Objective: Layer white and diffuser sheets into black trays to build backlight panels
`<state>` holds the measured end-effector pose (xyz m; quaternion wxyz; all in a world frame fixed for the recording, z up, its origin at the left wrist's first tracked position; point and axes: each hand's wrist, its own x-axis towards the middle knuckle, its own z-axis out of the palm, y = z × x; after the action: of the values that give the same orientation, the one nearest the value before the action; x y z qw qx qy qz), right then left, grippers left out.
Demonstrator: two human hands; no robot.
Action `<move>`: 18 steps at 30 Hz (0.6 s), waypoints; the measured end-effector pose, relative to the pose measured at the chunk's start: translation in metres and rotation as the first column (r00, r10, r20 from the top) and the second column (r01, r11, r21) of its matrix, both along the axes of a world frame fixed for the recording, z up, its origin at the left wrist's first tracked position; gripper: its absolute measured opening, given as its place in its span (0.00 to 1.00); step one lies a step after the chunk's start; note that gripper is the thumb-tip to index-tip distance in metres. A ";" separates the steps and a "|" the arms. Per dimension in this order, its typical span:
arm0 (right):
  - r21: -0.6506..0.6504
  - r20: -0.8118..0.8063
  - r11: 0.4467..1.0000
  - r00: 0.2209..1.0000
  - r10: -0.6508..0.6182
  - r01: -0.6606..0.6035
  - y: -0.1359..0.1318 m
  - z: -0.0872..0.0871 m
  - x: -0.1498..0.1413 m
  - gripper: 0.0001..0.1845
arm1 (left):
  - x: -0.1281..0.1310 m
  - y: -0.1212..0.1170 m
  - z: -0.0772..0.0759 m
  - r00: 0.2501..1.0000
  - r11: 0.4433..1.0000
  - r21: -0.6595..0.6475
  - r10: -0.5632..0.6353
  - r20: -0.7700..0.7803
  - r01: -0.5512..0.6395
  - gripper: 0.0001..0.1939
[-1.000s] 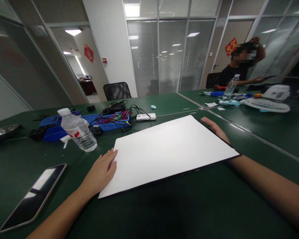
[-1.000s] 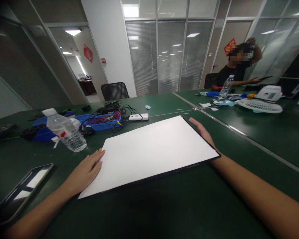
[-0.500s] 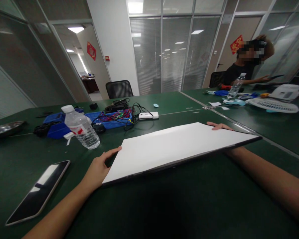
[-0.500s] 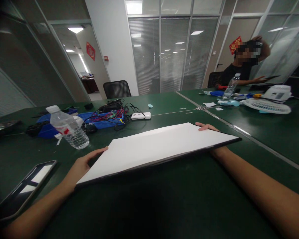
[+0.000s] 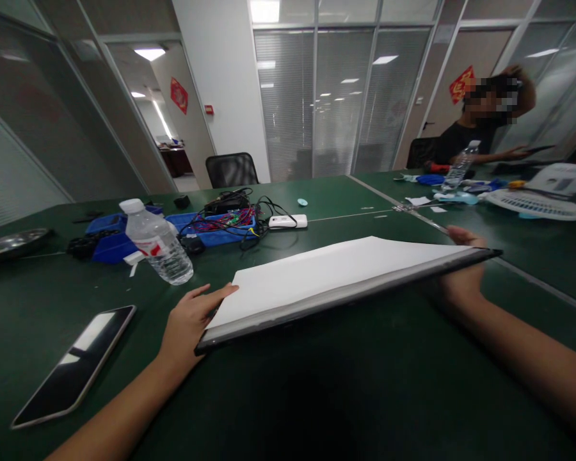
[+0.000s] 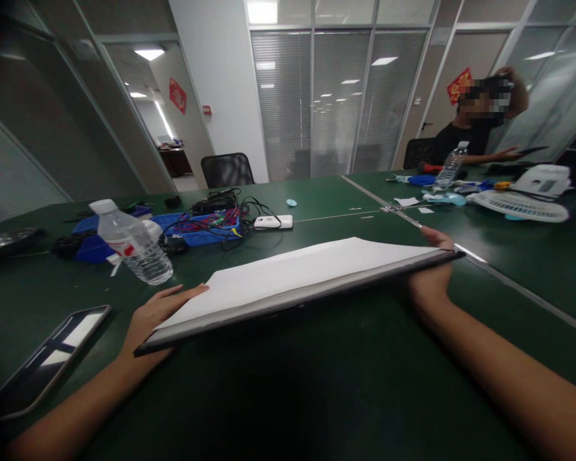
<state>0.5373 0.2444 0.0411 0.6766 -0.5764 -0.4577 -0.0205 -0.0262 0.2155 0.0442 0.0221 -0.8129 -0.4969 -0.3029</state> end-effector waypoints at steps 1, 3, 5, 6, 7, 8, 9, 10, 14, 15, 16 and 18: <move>0.081 0.101 0.993 0.990 -0.095 0.087 -0.003 0.004 0.000 0.36 | 0.001 -0.001 0.001 1.000 1.000 0.010 0.001 -0.021 -0.001 0.25; 0.214 0.244 0.963 0.946 -0.212 0.161 -0.011 0.013 0.000 0.43 | 0.002 -0.003 0.002 0.998 1.000 0.012 0.003 -0.057 -0.002 0.25; 0.321 0.369 0.932 0.884 -0.286 0.167 -0.020 0.023 -0.001 0.48 | 0.003 -0.004 0.003 0.997 1.000 0.006 0.013 -0.076 -0.012 0.25; 0.366 0.435 0.919 0.846 -0.308 0.146 -0.024 0.028 -0.004 0.50 | 0.003 -0.004 0.003 0.997 1.000 0.004 0.015 -0.081 -0.015 0.25; 0.406 0.517 0.907 0.792 -0.326 0.109 -0.029 0.031 -0.008 0.50 | 0.003 -0.003 0.003 0.996 1.000 0.003 0.018 -0.083 -0.018 0.25; 0.439 0.608 0.897 0.716 -0.343 0.057 -0.035 0.034 -0.014 0.47 | 0.002 -0.003 0.003 0.996 1.000 0.004 0.021 -0.081 -0.020 0.25; 0.455 0.695 0.890 0.625 -0.355 -0.001 -0.040 0.036 -0.022 0.43 | 0.002 -0.003 0.002 0.997 1.000 0.002 0.022 -0.078 -0.022 0.25; 0.445 0.771 0.894 0.534 -0.348 -0.059 -0.046 0.037 -0.031 0.38 | 0.001 -0.002 0.001 0.997 1.000 0.002 0.024 -0.070 -0.024 0.25; 0.232 0.920 0.942 0.370 -0.132 -0.241 -0.063 0.035 -0.066 0.28 | -0.002 0.000 -0.005 1.000 1.000 0.005 0.017 -0.004 -0.017 0.24; 0.169 0.929 0.947 0.366 -0.059 -0.274 -0.066 0.036 -0.071 0.27 | -0.002 0.001 -0.006 1.000 1.000 -0.004 0.016 0.011 -0.016 0.24; 0.118 0.931 0.947 0.366 -0.001 -0.299 -0.067 0.037 -0.074 0.27 | -0.001 0.002 -0.007 0.999 1.000 -0.017 0.019 0.028 -0.019 0.24; 0.055 0.925 0.943 0.373 0.076 -0.329 -0.068 0.042 -0.075 0.25 | 0.002 0.003 -0.006 0.997 0.998 -0.056 0.042 0.066 -0.038 0.24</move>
<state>0.4622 0.1764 0.0827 0.3742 -0.3271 -0.8139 -0.3009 -0.0244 0.2186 0.0386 -0.0109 -0.7926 -0.5217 -0.3155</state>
